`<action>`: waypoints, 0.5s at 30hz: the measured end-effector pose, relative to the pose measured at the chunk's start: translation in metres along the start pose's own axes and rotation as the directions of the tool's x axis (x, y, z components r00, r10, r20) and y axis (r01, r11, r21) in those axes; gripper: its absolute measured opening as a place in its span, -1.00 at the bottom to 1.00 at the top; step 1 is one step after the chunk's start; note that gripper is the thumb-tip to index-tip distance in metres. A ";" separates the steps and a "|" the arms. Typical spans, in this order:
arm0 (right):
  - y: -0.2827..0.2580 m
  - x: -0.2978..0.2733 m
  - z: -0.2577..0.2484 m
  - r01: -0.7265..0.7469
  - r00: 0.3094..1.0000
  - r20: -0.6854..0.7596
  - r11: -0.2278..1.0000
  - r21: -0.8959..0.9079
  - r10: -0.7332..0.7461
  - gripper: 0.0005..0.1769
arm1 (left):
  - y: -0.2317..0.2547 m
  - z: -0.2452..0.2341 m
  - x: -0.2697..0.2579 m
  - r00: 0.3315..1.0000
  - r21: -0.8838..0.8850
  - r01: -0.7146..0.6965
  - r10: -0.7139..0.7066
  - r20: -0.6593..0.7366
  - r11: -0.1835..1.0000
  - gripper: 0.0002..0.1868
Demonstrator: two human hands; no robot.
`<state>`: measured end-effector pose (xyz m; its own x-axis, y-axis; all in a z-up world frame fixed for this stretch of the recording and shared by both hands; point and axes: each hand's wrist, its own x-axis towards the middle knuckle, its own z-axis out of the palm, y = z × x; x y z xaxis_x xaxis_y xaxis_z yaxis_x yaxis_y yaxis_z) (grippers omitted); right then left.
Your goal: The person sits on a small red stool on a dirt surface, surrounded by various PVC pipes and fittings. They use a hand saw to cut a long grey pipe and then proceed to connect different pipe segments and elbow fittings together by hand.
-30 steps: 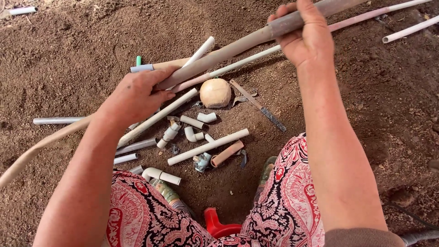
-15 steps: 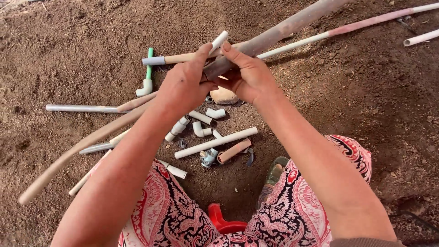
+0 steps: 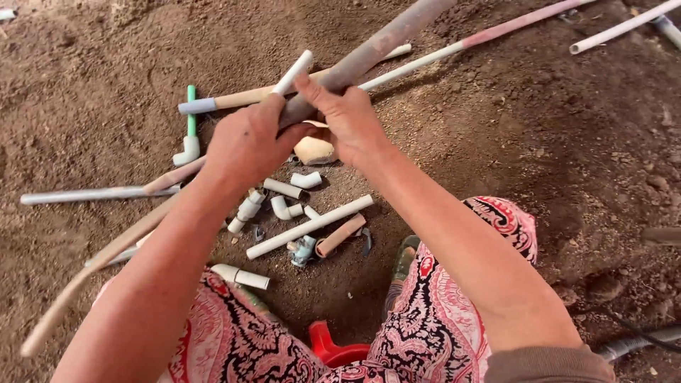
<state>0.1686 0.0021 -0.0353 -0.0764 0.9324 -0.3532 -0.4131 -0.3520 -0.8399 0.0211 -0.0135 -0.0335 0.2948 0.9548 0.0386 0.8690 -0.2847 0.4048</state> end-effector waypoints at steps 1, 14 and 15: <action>-0.029 -0.014 0.007 0.008 1.000 -0.004 1.000 0.001 -0.008 -0.37 | 0.007 -0.014 0.001 1.000 0.000 -0.009 0.009 -0.002 1.000 -0.54; -0.142 0.013 -0.141 0.510 0.718 -0.693 0.728 0.458 -0.067 -0.72 | 0.007 -0.052 -0.013 0.893 0.284 0.129 -0.236 0.382 0.950 -0.57; -0.143 0.018 -0.150 0.541 0.712 -0.698 0.691 0.480 -0.072 -0.83 | 0.007 -0.052 -0.013 0.888 0.294 0.141 -0.252 0.385 0.945 -0.58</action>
<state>0.3625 0.0568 0.0163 0.6092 0.6322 -0.4787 -0.7623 0.3004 -0.5733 0.0028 -0.0237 0.0161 0.1960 0.8866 -0.4190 0.9798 -0.1601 0.1194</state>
